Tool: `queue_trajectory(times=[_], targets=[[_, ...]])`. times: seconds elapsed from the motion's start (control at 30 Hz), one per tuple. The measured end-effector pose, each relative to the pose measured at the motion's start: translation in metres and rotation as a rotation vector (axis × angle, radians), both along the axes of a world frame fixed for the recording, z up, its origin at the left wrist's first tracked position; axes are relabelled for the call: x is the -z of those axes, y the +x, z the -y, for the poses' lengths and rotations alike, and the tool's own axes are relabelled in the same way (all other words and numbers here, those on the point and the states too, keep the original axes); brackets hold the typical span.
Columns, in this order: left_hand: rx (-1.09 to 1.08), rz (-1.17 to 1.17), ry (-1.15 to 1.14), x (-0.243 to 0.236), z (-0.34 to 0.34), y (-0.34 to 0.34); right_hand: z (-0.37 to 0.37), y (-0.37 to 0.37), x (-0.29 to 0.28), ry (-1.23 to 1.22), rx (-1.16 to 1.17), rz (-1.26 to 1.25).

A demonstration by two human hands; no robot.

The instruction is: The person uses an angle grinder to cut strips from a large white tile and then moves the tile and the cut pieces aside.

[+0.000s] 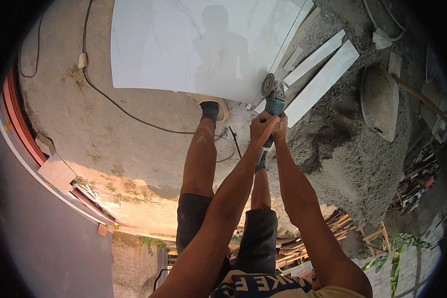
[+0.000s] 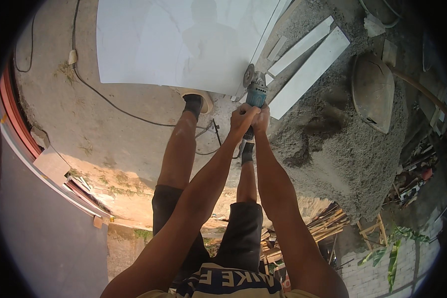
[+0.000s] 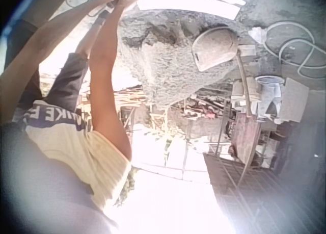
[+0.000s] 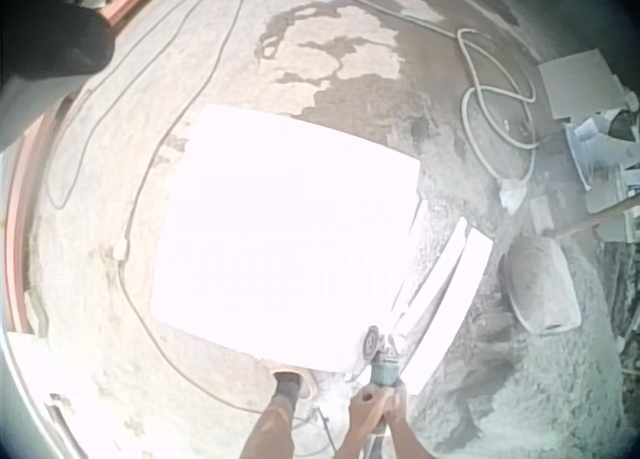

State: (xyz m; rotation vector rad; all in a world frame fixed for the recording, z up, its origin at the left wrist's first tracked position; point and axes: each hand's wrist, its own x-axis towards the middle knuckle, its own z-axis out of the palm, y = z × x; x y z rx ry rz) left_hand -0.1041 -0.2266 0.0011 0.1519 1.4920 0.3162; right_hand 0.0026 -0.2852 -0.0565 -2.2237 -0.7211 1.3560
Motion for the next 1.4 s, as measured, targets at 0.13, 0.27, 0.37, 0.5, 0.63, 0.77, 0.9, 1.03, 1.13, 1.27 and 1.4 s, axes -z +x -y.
queue_trajectory(times=[0.13,0.27,0.37,0.5,0.63,0.77,0.9,1.03,1.13,1.27,1.4], targets=[[0.016,-0.038,-0.079,0.004,0.003,-0.004,-0.016,-0.012,-0.016,-0.062,-0.005,-0.078],[0.038,-0.044,-0.090,0.003,0.002,-0.002,-0.027,-0.015,-0.028,-0.145,-0.089,0.030],[0.045,-0.029,-0.075,0.007,0.001,-0.002,-0.031,-0.019,-0.026,-0.052,0.030,0.106],[0.035,-0.026,-0.084,0.007,-0.002,0.001,-0.023,-0.009,-0.013,-0.028,0.070,0.066],[0.019,-0.028,-0.061,0.007,-0.003,0.006,-0.018,-0.005,-0.007,0.001,0.104,0.075],[0.002,-0.061,-0.055,0.014,0.003,-0.001,-0.028,-0.018,-0.016,-0.038,0.070,0.045],[0.014,-0.050,-0.047,0.013,0.002,0.004,-0.027,-0.012,-0.014,0.049,0.095,0.032],[0.016,-0.094,-0.033,0.009,0.009,-0.003,-0.022,-0.021,-0.019,0.003,0.075,-0.004],[-0.019,-0.040,-0.043,0.003,0.006,0.007,-0.011,-0.003,-0.008,-0.053,0.136,-0.048],[-0.044,-0.064,-0.024,-0.008,0.004,0.004,-0.013,-0.007,-0.018,-0.048,0.145,-0.100],[-0.068,-0.061,-0.043,-0.013,0.006,0.001,-0.020,-0.014,-0.034,-0.067,0.034,-0.038]])
